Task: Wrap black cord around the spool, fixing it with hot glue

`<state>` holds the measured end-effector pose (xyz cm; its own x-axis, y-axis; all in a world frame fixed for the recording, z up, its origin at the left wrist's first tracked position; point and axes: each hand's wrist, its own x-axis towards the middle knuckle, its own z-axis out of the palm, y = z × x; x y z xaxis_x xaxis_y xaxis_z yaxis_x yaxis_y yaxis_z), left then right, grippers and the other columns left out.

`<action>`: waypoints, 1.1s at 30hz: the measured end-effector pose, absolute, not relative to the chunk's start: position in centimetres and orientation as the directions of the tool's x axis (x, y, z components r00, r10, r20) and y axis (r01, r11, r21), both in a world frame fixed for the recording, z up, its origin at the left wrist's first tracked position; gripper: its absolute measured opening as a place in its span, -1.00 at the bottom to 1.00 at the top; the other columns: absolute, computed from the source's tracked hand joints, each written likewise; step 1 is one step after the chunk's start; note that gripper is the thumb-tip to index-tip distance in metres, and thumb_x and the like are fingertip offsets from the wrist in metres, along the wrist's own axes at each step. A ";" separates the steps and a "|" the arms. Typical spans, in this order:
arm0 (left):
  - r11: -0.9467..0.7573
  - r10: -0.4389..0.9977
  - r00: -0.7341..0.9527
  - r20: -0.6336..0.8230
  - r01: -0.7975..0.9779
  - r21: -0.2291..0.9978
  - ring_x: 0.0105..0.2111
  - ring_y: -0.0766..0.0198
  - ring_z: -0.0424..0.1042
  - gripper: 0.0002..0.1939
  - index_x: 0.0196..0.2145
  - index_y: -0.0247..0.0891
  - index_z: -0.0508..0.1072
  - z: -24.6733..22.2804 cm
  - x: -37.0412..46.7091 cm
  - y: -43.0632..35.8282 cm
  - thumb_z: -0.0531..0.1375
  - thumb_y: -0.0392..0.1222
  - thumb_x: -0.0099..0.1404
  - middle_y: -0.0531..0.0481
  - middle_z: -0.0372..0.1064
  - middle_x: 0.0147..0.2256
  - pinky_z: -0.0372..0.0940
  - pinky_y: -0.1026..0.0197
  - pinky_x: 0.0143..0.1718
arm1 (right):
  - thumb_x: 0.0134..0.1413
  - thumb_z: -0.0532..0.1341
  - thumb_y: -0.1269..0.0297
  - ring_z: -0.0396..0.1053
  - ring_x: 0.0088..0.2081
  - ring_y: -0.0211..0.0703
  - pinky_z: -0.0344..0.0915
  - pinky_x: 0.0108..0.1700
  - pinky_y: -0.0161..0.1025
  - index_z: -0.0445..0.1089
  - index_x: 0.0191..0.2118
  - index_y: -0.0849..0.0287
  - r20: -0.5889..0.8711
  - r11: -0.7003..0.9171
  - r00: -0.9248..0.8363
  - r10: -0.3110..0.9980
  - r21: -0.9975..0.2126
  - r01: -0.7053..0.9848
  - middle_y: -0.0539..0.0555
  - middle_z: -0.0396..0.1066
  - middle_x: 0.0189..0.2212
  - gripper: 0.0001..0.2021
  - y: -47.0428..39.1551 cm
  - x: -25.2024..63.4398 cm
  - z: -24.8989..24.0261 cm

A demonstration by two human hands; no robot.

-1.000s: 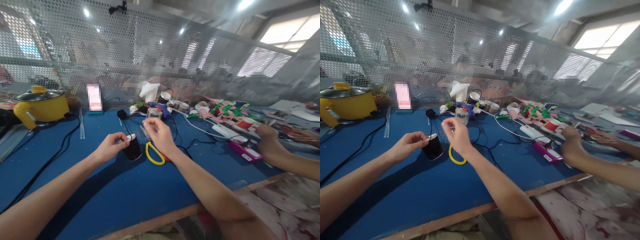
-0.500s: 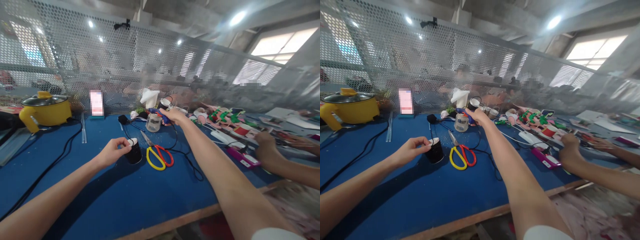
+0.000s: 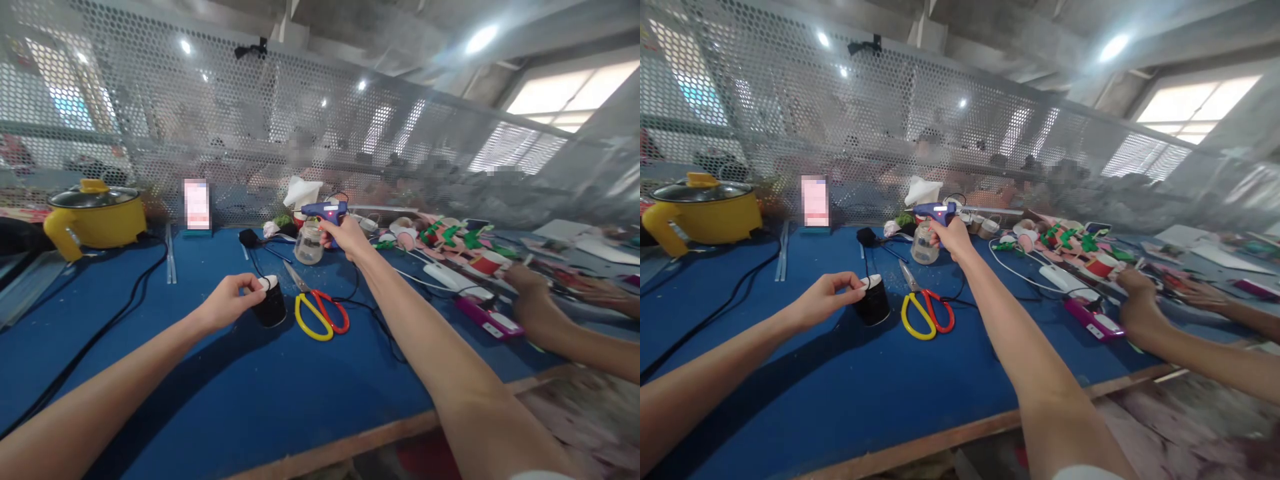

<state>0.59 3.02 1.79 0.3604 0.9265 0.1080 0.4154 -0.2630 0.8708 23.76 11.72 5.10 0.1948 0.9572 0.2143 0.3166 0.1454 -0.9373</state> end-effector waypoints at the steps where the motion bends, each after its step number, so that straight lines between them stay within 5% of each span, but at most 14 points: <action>1: -0.260 0.928 0.358 0.107 0.412 0.873 -0.49 0.33 0.15 -0.83 -0.58 -0.28 0.26 1.8 0.6 3.1 0.10 -0.11 0.01 0.09 0.18 -0.57 0.03 0.29 -0.45 | -0.09 0.15 0.40 0.29 -0.64 -0.37 0.27 -0.59 -0.44 0.26 -0.50 0.25 0.240 0.181 0.173 0.955 -0.937 0.299 -0.06 0.26 -0.71 -0.94 10.8 23.5 5.3; 4: -0.235 0.936 0.337 0.097 0.395 0.888 -0.50 0.33 0.16 -0.83 -0.58 -0.28 0.27 1.7 0.5 3.2 0.11 -0.11 -0.01 0.10 0.19 -0.58 0.04 0.28 -0.44 | -0.14 0.15 0.42 0.35 -0.57 -0.30 0.30 -0.54 -0.38 0.31 -0.40 0.28 0.285 0.277 0.013 0.959 -0.942 0.191 0.01 0.36 -0.60 -0.91 7.3 22.8 5.4; 8: -0.196 0.952 0.291 0.099 0.326 0.925 -0.51 0.34 0.18 -0.81 -0.58 -0.29 0.29 1.4 0.4 3.5 0.14 -0.10 -0.04 0.11 0.22 -0.59 0.06 0.28 -0.44 | -0.13 0.12 0.35 0.20 -0.71 -0.38 0.19 -0.64 -0.41 0.36 -0.43 0.31 0.217 0.247 -0.150 0.965 -0.941 0.233 -0.06 0.25 -0.76 -0.86 2.7 22.3 4.4; 14: -0.193 0.970 0.196 0.145 0.253 0.948 -0.51 0.35 0.21 -0.81 -0.58 -0.30 0.30 0.7 0.4 3.7 0.15 -0.10 -0.02 0.11 0.23 -0.59 0.10 0.27 -0.40 | -0.09 0.11 0.27 0.13 -0.75 -0.38 0.17 -0.66 -0.40 0.30 -0.50 0.25 0.138 0.206 -0.196 0.971 -0.898 0.388 -0.12 0.15 -0.81 -0.85 -0.2 21.2 2.9; 20: -0.186 0.969 0.209 0.129 0.281 0.941 -0.52 0.37 0.20 -0.82 -0.58 -0.29 0.29 0.5 0.4 3.8 0.16 -0.12 -0.02 0.11 0.24 -0.58 0.09 0.30 -0.44 | -0.07 0.10 0.24 0.20 -0.75 -0.32 0.19 -0.63 -0.37 0.24 -0.64 0.18 0.250 0.316 -0.193 0.949 -0.758 0.570 -0.09 0.17 -0.84 -0.78 -0.4 20.6 2.1; 33: -0.202 0.965 0.222 0.136 0.312 0.928 -0.54 0.38 0.14 -0.81 -0.57 -0.28 0.26 0.4 0.3 3.8 0.12 -0.10 0.01 0.12 0.18 -0.59 0.02 0.31 -0.48 | -0.09 0.11 0.26 0.33 -0.59 -0.16 0.21 -0.57 -0.31 0.34 -0.52 0.17 0.357 0.369 -0.171 0.918 -0.618 0.694 -0.01 0.28 -0.75 -0.86 -0.6 20.1 1.5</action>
